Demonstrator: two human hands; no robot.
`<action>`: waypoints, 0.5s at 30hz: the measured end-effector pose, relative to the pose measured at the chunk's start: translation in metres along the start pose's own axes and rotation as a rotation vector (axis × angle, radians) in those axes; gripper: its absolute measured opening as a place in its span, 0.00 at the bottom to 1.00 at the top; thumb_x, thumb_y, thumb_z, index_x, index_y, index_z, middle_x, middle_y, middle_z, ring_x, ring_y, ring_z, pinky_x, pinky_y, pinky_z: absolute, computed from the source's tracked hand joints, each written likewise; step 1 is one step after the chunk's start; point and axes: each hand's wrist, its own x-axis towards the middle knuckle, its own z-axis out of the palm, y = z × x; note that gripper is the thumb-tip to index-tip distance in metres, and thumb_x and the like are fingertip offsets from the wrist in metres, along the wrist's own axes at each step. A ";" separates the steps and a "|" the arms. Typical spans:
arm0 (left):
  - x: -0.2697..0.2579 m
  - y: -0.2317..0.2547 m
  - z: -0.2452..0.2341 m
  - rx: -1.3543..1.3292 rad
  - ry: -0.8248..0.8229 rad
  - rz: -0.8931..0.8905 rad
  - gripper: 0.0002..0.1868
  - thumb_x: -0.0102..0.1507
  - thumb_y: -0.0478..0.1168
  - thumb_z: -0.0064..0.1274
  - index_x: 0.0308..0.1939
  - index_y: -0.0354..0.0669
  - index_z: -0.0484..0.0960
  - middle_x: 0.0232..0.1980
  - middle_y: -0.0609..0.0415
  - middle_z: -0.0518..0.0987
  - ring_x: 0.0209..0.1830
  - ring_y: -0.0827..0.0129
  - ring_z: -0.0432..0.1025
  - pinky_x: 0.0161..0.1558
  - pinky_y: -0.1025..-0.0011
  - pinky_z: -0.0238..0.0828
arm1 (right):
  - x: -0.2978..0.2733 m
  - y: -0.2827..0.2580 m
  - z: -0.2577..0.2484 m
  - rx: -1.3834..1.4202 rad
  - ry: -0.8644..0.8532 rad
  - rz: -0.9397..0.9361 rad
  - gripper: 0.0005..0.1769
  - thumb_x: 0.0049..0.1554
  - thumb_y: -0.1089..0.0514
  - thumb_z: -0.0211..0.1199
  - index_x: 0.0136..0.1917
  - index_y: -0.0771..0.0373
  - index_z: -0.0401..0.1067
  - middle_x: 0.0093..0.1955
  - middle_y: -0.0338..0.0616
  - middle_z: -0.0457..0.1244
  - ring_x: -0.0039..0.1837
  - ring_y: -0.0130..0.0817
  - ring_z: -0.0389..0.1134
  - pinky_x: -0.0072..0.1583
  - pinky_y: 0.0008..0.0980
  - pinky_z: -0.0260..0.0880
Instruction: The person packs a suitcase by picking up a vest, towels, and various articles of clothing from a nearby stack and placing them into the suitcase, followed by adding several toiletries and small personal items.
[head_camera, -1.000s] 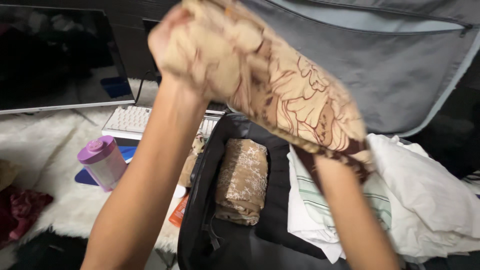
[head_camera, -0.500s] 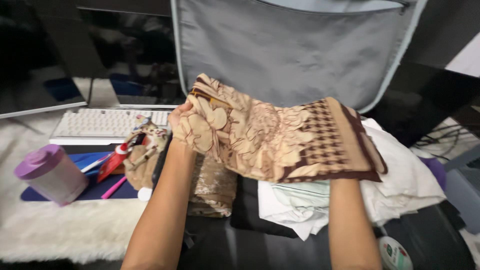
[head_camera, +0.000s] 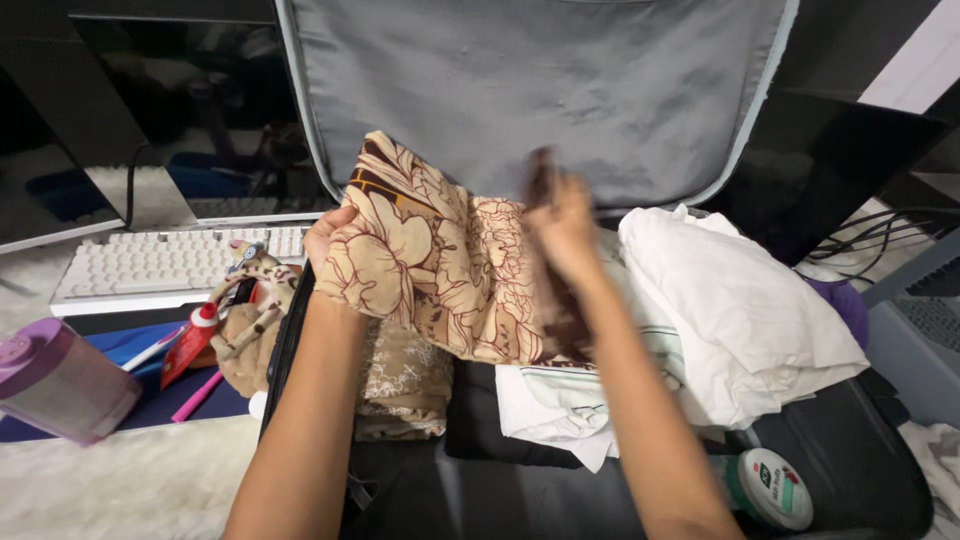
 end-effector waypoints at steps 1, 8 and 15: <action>-0.001 0.001 0.000 -0.012 0.023 -0.013 0.27 0.60 0.41 0.47 0.61 0.29 0.76 0.60 0.36 0.79 0.59 0.44 0.74 0.68 0.51 0.67 | -0.010 -0.012 0.022 -0.144 -0.130 -0.015 0.41 0.57 0.45 0.57 0.80 0.53 0.52 0.83 0.60 0.45 0.81 0.55 0.43 0.75 0.63 0.42; 0.003 -0.004 -0.005 0.092 0.056 0.052 0.30 0.56 0.39 0.44 0.63 0.33 0.77 0.60 0.39 0.80 0.58 0.46 0.75 0.67 0.53 0.68 | -0.034 -0.042 0.056 -0.405 -0.408 0.066 0.39 0.60 0.36 0.49 0.81 0.43 0.49 0.85 0.49 0.37 0.85 0.47 0.31 0.76 0.68 0.24; -0.002 -0.007 0.017 0.051 0.072 -0.006 0.28 0.58 0.40 0.45 0.62 0.32 0.75 0.56 0.39 0.81 0.55 0.47 0.76 0.63 0.54 0.70 | -0.006 0.015 0.019 0.801 -0.143 0.324 0.33 0.57 0.48 0.59 0.74 0.56 0.62 0.74 0.46 0.60 0.75 0.39 0.61 0.76 0.45 0.58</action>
